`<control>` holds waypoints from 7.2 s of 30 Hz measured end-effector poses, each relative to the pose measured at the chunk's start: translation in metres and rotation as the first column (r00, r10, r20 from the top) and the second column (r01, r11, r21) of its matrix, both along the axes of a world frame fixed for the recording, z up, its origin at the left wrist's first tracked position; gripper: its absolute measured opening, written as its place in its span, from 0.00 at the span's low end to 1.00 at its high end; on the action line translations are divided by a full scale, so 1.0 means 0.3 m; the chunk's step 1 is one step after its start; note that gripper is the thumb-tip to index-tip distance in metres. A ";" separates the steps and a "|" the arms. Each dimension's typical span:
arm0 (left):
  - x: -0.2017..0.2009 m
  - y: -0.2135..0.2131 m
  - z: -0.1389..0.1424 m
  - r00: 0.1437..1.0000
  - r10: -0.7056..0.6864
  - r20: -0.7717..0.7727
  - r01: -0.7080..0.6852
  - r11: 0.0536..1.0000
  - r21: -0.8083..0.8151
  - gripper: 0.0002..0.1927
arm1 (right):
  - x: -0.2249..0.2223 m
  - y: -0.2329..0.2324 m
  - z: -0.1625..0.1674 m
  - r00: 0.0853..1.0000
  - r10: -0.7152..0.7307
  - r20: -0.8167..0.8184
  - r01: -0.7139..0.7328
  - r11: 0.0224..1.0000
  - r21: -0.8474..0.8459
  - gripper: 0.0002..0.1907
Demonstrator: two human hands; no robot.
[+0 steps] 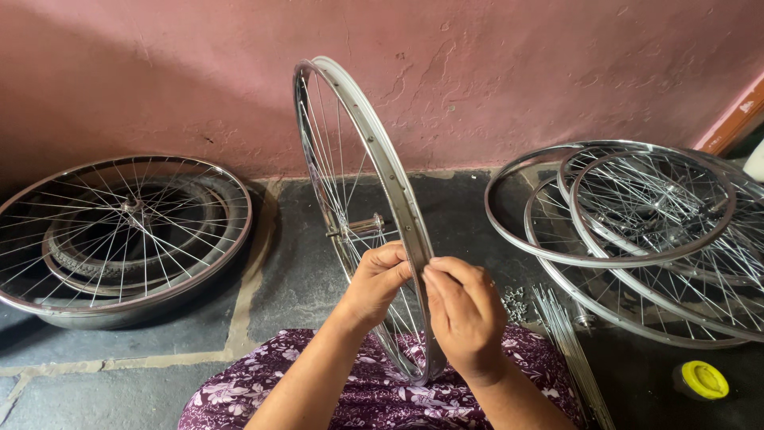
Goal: The person assembles a bicycle wheel by inserting spokes into the hub and rim. They repeatedly thread each spoke through the rim holes and secure it at the hub, rotating the wheel to access different positions.
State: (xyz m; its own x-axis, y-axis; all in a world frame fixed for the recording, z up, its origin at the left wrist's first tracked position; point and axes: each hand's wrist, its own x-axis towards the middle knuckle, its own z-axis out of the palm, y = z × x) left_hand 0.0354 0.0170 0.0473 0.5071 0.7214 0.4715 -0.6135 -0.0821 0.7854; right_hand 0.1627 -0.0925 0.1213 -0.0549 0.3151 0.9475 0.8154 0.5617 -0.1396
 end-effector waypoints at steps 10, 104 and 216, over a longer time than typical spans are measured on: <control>-0.031 0.013 0.008 0.993 -0.082 -0.089 0.076 0.994 -0.072 0.10 | 0.032 -0.047 0.054 0.965 -0.012 0.260 0.030 0.997 -0.065 0.15; -0.048 0.028 -0.022 0.996 -0.079 -0.033 0.076 0.994 -0.080 0.05 | 0.050 -0.001 0.090 0.959 0.156 0.236 -0.141 0.987 -0.081 0.13; -0.284 -0.232 0.289 0.362 0.889 -0.279 -0.612 0.453 0.649 0.48 | -0.186 0.083 -0.828 0.757 0.440 0.482 -0.324 0.894 -0.308 0.30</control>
